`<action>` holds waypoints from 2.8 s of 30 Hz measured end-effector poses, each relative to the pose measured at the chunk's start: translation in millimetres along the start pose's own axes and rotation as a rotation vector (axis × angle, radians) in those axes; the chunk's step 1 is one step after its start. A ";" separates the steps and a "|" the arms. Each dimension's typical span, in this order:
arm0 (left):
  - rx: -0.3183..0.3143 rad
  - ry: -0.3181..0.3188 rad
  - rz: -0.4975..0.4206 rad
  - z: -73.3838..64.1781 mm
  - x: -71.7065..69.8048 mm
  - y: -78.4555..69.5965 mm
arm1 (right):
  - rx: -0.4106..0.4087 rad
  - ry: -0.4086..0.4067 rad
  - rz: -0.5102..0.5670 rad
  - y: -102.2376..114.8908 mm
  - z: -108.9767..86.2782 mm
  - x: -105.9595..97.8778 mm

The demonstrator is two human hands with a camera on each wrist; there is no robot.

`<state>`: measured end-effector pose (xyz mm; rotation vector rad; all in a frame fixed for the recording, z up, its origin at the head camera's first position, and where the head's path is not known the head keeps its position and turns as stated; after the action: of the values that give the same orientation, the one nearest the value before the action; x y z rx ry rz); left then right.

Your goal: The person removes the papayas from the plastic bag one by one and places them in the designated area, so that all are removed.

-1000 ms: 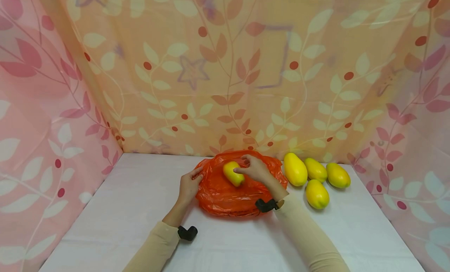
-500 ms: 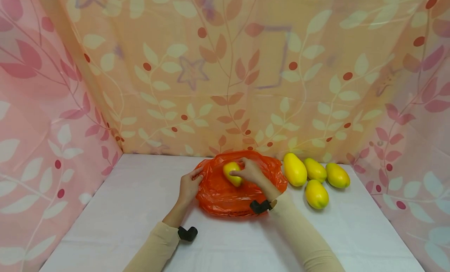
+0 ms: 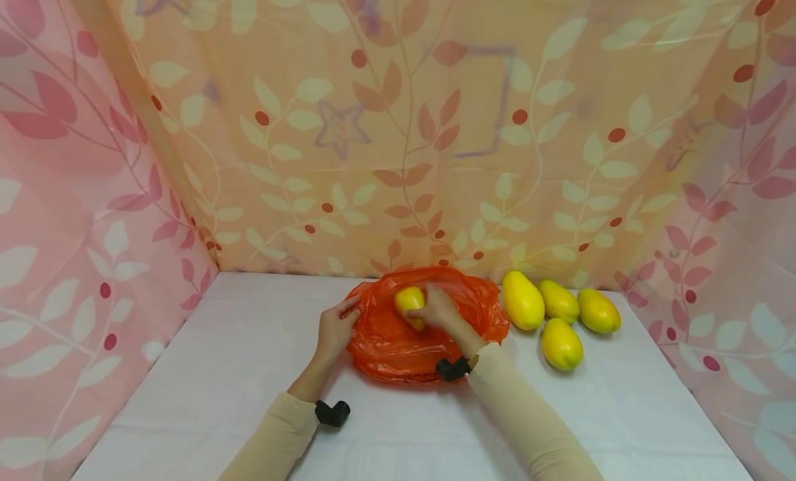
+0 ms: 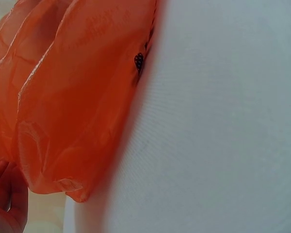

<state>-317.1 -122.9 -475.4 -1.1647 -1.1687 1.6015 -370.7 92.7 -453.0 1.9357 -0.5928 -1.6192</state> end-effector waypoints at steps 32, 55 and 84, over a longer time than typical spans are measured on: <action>-0.004 0.012 -0.006 1.4 -1.7 0.6 | 0.034 0.013 0.053 0.8 0.1 0.8; -0.005 0.018 0.003 2.4 -2.7 -1.1 | -0.047 -0.028 0.007 12.9 -28.8 -45.9; 0.002 0.001 0.010 3.3 -6.2 1.0 | -0.093 -0.082 0.117 0.5 -60.8 -154.1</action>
<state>-318.8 -129.7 -474.6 -1.1720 -1.1626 1.6092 -338.7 199.0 -330.0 1.7425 -0.6401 -1.6289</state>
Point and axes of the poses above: each hand's wrist, its own z-axis towards the middle knuckle, its own x-axis out of the palm, y = z × x, the point moved 4 cm from there along z, towards the middle knuckle, and after that the axes turned 5 degrees about x, right-handed, at the moved point
